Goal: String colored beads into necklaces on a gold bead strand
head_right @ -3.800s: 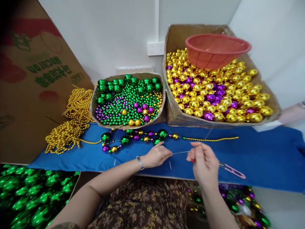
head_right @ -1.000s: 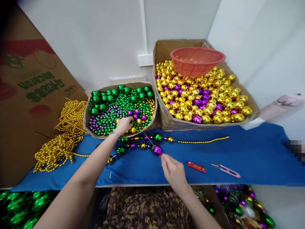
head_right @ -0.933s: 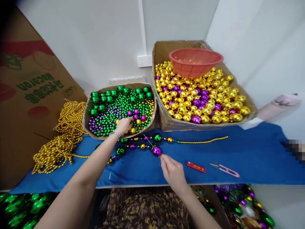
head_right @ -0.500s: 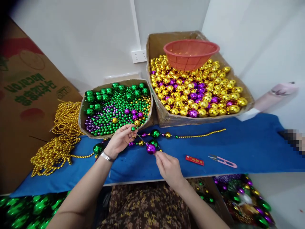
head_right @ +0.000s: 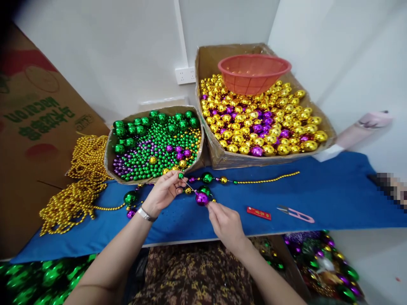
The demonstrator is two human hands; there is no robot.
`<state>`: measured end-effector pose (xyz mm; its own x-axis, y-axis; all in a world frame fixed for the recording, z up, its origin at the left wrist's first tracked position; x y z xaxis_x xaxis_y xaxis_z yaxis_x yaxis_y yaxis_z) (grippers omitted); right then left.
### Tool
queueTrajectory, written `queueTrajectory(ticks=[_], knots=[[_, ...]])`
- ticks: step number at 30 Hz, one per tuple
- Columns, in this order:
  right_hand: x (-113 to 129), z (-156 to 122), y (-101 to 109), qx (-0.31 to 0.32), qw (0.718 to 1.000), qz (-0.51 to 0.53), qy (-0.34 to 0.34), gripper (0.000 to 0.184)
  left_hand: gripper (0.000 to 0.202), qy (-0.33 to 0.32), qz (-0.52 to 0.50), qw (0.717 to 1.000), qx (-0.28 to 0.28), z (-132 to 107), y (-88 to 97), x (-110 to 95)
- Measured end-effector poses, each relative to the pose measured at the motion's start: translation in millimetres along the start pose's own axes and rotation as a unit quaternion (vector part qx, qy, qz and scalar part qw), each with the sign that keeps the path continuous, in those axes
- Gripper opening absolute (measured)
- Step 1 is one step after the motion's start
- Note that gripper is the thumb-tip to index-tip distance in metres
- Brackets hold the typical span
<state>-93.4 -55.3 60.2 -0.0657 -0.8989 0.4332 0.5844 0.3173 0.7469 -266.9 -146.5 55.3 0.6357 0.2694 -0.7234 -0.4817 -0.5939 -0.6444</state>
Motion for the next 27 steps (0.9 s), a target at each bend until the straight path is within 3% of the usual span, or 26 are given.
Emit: queueTrajectory(ticks=[6,17,27], knots=[[0.5,0.3,3.3,-0.012,1.0,-0.001,0.001,0.022,0.018,-0.003,-0.001,1.0,-0.001,-0.8,-0.6,0.4],[-4.7,-1.9,4.7,-0.018,1.0,-0.011,-0.003,0.022,0.025,-0.011,-0.02,0.998,0.062,-1.9,-5.7,1.2],[-4.7,-1.7,7.4,-0.015,1.0,-0.015,-0.005,0.022,0.026,-0.023,-0.009,0.997,0.067,-2.1,-5.1,0.5]])
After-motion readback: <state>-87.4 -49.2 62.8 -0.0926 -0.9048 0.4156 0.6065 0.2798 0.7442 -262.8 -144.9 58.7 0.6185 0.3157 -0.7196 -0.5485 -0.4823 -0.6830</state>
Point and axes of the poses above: each hand's wrist, its own z-axis towards the middle knuckle, its own y-axis out of the back of the hand, x = y × z, the point moved 7 cm from there along z, towards the middle knuckle, and after that the axes turned 9 degrees about -z, right-handed, at the moved point
